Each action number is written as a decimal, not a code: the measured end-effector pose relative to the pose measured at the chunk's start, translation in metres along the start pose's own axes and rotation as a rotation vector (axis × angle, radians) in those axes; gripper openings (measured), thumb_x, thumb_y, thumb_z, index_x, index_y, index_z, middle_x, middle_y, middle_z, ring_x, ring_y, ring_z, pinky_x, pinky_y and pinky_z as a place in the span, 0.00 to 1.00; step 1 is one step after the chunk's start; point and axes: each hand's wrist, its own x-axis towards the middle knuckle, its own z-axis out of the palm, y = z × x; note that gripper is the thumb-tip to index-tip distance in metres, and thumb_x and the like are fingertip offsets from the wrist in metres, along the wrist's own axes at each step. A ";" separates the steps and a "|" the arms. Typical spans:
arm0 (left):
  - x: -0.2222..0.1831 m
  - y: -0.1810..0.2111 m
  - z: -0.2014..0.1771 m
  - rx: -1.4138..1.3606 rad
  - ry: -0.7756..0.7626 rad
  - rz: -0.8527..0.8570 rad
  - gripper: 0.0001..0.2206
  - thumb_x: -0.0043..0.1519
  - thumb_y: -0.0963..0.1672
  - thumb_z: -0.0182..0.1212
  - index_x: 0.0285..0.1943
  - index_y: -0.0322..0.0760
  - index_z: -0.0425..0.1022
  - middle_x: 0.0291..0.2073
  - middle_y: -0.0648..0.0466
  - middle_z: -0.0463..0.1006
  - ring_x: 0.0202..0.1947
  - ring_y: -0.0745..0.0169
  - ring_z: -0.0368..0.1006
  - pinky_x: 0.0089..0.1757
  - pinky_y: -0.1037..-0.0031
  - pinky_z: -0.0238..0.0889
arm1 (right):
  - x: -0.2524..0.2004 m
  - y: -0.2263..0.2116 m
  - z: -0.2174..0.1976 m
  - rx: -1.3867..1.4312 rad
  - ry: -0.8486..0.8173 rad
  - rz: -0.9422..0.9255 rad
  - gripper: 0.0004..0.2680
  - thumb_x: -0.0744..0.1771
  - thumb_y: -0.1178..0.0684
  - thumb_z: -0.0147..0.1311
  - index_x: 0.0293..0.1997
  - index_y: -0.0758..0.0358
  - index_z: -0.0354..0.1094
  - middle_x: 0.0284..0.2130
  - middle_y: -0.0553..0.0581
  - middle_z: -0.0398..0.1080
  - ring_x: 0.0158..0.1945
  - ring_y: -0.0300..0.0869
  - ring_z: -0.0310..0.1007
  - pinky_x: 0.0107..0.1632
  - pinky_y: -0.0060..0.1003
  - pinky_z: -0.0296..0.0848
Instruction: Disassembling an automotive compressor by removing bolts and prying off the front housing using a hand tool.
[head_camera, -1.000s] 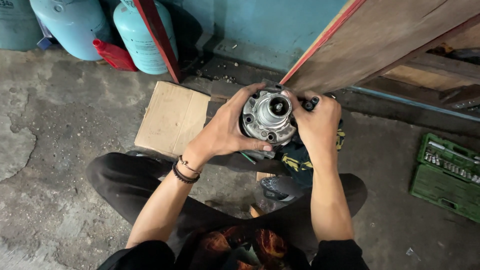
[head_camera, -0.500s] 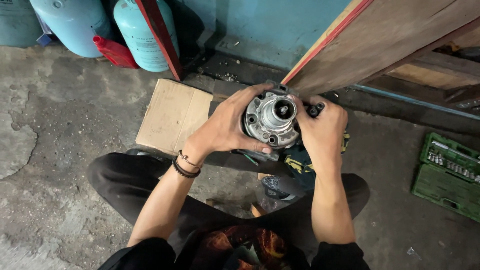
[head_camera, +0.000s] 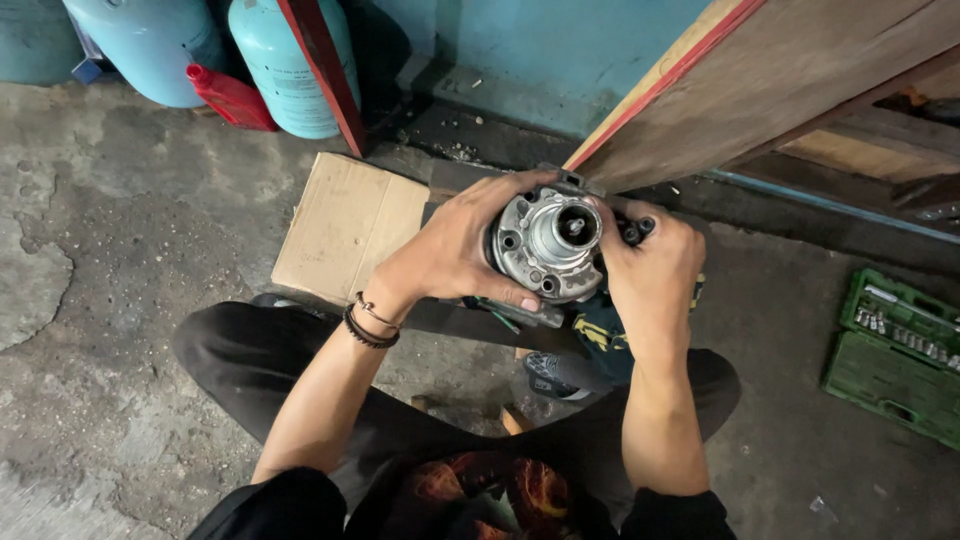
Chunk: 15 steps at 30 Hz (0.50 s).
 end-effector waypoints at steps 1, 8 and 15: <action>0.000 0.002 -0.001 0.002 0.002 0.001 0.52 0.40 0.60 0.78 0.71 0.33 0.64 0.62 0.35 0.74 0.62 0.26 0.69 0.59 0.38 0.60 | 0.000 0.001 0.000 0.001 0.001 -0.003 0.10 0.68 0.51 0.65 0.29 0.66 0.74 0.18 0.68 0.66 0.34 0.67 0.73 0.30 0.47 0.68; -0.004 0.002 0.002 -0.007 0.008 -0.055 0.53 0.37 0.59 0.80 0.72 0.36 0.64 0.64 0.37 0.73 0.64 0.25 0.68 0.61 0.32 0.53 | 0.001 0.011 0.005 -0.075 0.014 -0.005 0.13 0.67 0.51 0.66 0.23 0.62 0.71 0.15 0.64 0.64 0.29 0.62 0.74 0.30 0.43 0.68; -0.007 -0.003 0.007 0.030 0.018 -0.142 0.55 0.33 0.58 0.83 0.73 0.39 0.65 0.65 0.40 0.73 0.66 0.26 0.65 0.60 0.22 0.40 | 0.001 0.007 0.003 -0.093 0.001 -0.005 0.12 0.67 0.51 0.65 0.23 0.63 0.70 0.12 0.62 0.62 0.25 0.61 0.72 0.29 0.42 0.68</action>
